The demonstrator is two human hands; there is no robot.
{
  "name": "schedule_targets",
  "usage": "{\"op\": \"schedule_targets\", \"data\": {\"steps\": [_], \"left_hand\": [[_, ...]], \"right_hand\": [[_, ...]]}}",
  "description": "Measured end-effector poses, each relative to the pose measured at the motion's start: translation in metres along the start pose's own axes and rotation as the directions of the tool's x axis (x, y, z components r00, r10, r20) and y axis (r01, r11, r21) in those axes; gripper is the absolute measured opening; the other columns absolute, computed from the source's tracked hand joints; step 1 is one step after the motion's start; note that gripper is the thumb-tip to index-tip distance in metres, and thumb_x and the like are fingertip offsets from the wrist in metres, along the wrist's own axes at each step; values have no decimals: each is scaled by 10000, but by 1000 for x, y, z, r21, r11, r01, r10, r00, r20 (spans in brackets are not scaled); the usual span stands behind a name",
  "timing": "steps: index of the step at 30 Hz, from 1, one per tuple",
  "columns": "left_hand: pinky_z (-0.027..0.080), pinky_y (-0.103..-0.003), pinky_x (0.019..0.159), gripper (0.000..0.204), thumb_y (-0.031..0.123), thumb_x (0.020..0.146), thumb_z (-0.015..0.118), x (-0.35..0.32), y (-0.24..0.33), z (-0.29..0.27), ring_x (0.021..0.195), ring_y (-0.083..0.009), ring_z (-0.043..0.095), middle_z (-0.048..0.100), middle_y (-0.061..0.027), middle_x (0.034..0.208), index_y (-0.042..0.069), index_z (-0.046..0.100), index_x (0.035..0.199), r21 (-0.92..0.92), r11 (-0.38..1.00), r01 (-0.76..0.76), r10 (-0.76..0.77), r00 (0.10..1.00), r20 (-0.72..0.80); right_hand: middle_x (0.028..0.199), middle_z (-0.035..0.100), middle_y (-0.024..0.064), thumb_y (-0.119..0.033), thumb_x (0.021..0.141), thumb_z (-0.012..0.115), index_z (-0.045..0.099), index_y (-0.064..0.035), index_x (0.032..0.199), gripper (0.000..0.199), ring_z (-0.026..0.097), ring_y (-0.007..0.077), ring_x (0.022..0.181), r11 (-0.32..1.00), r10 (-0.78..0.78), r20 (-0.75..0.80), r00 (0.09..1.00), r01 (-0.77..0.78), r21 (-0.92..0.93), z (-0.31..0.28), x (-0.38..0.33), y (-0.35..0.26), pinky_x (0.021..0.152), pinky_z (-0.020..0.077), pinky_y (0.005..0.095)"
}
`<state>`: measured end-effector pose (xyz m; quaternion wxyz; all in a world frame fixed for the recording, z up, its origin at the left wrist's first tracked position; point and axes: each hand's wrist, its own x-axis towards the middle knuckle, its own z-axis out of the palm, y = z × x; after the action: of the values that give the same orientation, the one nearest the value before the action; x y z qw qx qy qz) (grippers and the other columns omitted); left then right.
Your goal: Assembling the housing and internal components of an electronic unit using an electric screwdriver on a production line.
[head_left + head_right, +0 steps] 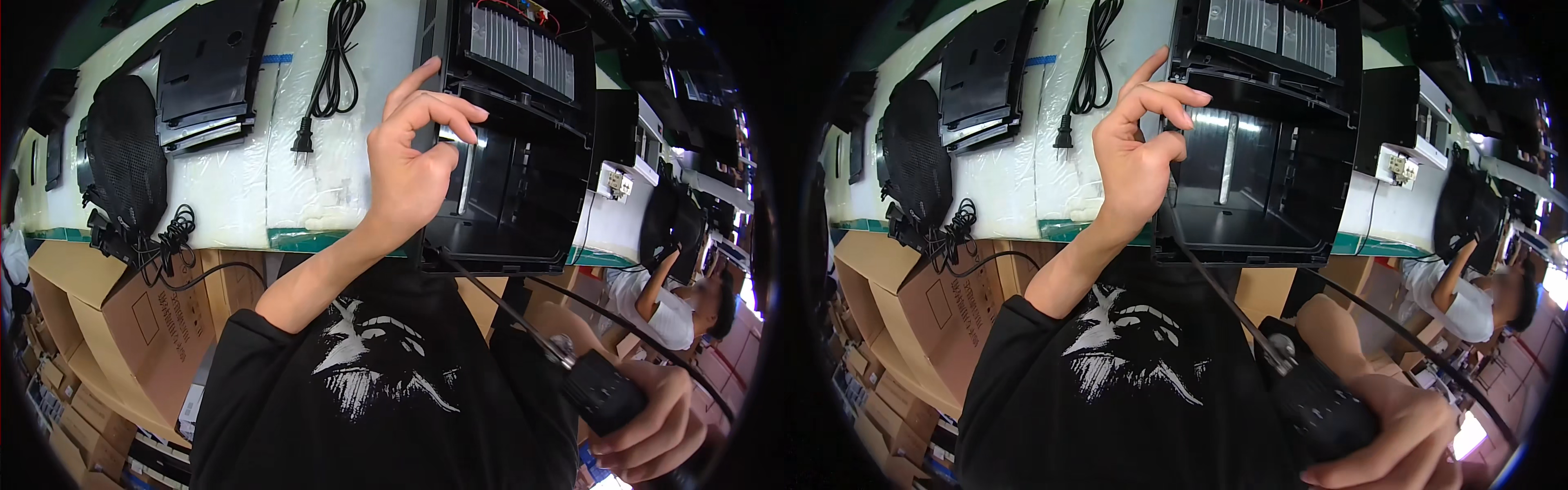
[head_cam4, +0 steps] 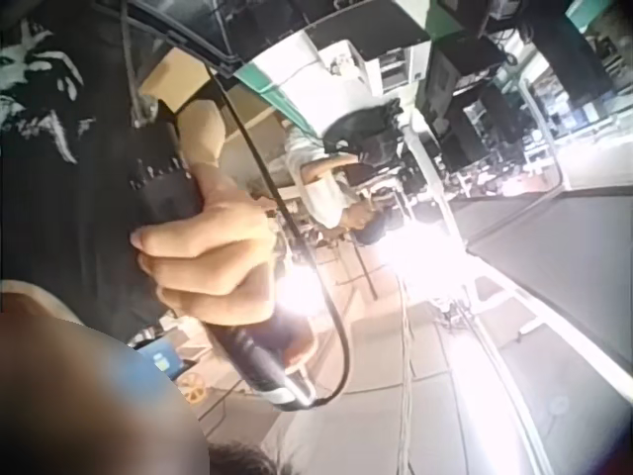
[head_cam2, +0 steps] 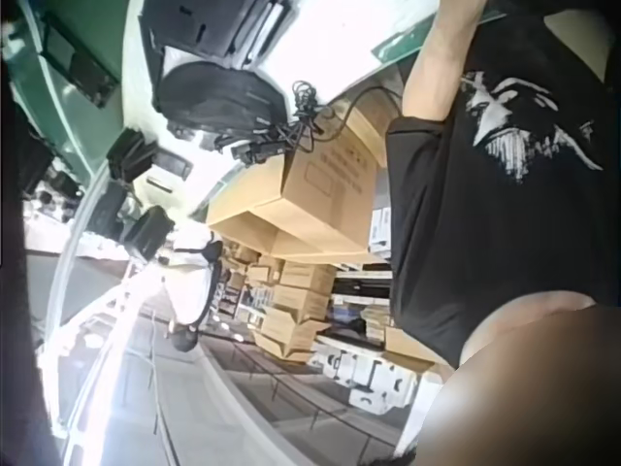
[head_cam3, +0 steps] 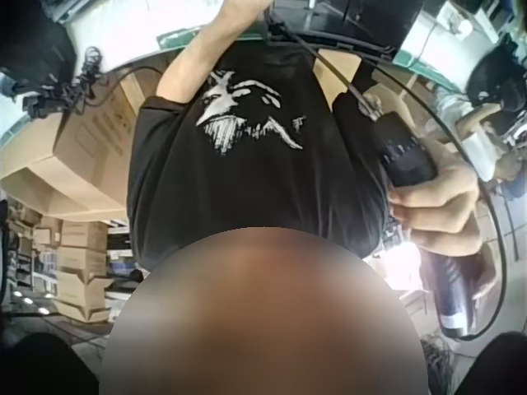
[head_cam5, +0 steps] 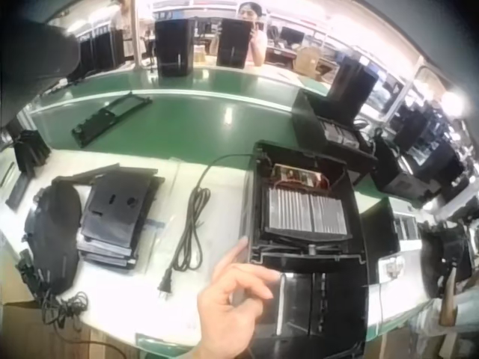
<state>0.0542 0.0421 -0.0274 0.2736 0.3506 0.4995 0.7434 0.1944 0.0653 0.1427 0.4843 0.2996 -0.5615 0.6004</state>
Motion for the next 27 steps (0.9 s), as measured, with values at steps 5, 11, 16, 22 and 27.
{"op": "schedule_targets", "data": {"steps": [5,11,16,22,27], "left_hand": [[253,-452,1056,208,-119,554,453,-2,-5,-10,1267,-330,376,673,-62,878,46,515,665,73,994,-84,81,996,42],[242,-458,1068,217,-115,550,444,0,-7,-6,1233,-314,413,673,-66,869,43,528,672,51,991,-125,120,989,81],[251,-452,1064,219,-113,550,443,-1,-7,-11,1239,-318,407,673,-67,871,41,534,676,76,990,-117,112,992,65],[261,-444,1056,223,-116,553,437,-1,-7,-9,1247,-326,396,674,-66,871,41,540,675,69,993,-99,95,994,55],[255,-451,1061,232,-119,556,430,-1,-7,-9,1224,-312,419,674,-67,866,44,545,674,78,988,-135,131,990,53]], "right_hand": [[573,574,131,109,667,568,518,24,617,110,578,208,454,965,194,-116,974,-211,-155,9,-42,-16,453,546,249],[546,545,96,-10,680,664,495,-7,695,170,564,183,436,813,302,-244,921,-383,-439,21,-60,-15,445,516,219],[593,595,97,-57,822,535,509,-47,726,100,602,231,517,845,361,-216,907,-416,-336,23,-59,-8,555,400,286],[608,620,115,15,742,553,552,-23,711,49,628,215,537,725,523,-287,803,-596,-346,26,-61,-11,468,225,282],[621,620,117,25,686,595,560,-20,707,61,629,207,548,664,561,-289,776,-630,-403,31,-61,-3,463,192,284]]}}
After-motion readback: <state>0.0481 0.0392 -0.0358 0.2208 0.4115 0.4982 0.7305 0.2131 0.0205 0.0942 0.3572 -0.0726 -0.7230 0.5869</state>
